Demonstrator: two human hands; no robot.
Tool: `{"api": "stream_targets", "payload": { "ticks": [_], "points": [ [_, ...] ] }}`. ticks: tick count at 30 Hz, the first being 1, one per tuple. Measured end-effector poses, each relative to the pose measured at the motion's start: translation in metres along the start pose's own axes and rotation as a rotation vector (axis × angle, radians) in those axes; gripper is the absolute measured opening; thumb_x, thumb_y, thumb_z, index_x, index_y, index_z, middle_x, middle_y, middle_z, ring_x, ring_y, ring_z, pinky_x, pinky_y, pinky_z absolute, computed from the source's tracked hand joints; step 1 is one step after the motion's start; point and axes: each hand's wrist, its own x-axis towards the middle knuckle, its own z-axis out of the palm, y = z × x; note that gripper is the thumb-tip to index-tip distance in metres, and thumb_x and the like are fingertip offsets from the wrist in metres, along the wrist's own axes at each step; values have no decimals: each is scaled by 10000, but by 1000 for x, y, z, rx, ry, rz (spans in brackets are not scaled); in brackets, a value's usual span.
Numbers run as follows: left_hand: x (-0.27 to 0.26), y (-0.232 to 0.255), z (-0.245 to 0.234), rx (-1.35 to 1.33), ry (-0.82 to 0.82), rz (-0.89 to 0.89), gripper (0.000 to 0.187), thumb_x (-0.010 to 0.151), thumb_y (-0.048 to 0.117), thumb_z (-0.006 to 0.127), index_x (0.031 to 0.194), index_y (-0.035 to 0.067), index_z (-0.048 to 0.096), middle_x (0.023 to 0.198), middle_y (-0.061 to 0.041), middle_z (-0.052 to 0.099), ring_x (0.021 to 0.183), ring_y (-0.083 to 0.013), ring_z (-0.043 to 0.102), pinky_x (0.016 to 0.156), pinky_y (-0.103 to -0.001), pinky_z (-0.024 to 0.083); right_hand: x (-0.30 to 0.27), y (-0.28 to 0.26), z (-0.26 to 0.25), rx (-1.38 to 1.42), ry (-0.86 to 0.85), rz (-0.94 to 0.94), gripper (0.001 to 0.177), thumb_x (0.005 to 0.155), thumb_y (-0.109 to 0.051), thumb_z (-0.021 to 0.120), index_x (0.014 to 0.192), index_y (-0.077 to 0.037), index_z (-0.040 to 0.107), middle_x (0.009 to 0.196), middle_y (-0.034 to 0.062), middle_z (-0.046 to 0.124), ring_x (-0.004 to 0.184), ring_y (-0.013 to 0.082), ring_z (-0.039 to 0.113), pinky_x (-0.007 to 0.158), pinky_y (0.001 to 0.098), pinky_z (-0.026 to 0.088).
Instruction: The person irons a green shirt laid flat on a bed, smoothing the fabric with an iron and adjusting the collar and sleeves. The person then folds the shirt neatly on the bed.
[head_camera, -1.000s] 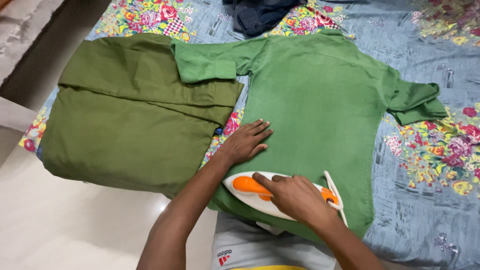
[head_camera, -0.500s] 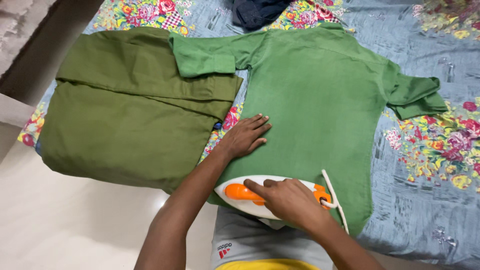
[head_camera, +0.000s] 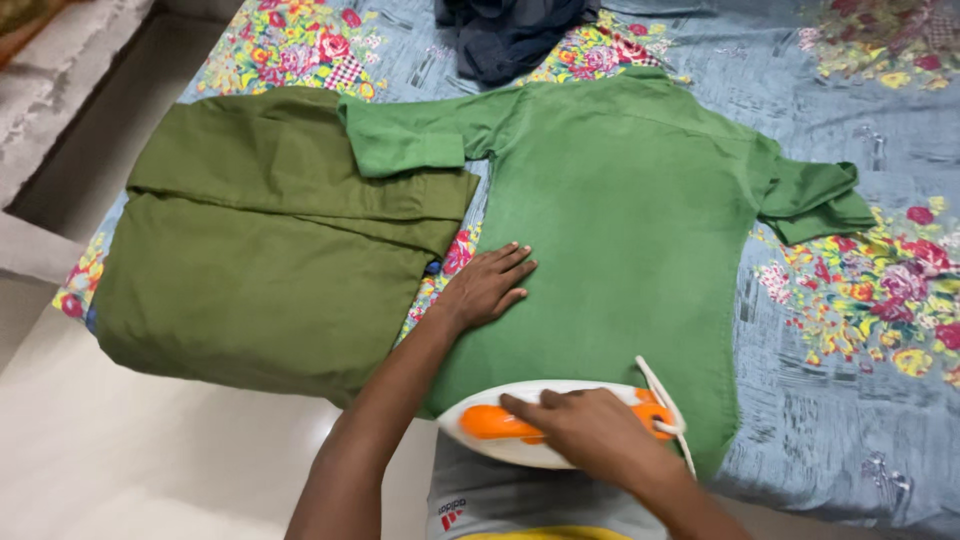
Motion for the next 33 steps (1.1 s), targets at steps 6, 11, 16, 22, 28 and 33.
{"api": "stream_targets", "payload": {
  "ticks": [6,11,16,22,28,33],
  "points": [
    [2,1,-6,-32,15,46,542,1019,384,550,1476,96,510,1588,-160,444,1483,-344,388,1176,-487,337,-75,54,-18,132,237,480,653,848,-329,716,1471,-311,525,1135,121,742,939,383,726,780,476,565],
    [0,6,-17,-44,-4,24,616,990,407,579,1515,107,461,1592,-173,430,1477,-350,384,1169,-494,333,-106,94,-39,291,454,667,703,868,-229,667,1523,-214,413,1028,226,736,934,430,710,808,486,544],
    [25,28,-20,33,-35,-58,736,925,457,637,1535,123,397,1595,-181,377,1476,-376,320,1153,-534,298,-84,136,-51,603,489,875,722,910,-253,636,1555,-241,313,863,266,743,738,384,760,752,468,589],
    [94,71,15,44,-4,-141,738,888,326,644,1538,87,389,1604,-179,385,1495,-367,324,1176,-529,292,5,192,-39,301,603,741,748,900,-248,657,1548,-147,298,995,297,712,887,453,701,818,534,546],
    [131,95,59,-46,142,-248,686,895,202,595,1532,29,407,1610,-159,425,1510,-337,359,1198,-516,302,39,221,-21,137,723,705,674,907,-207,630,1537,-135,403,1025,292,694,964,482,663,871,575,513],
    [131,99,58,-56,113,-276,668,926,245,595,1537,58,401,1585,-141,423,1483,-329,353,1175,-526,288,45,227,-31,113,651,807,650,908,-239,630,1532,-202,453,967,266,685,935,457,670,867,558,524]
  ]
}}
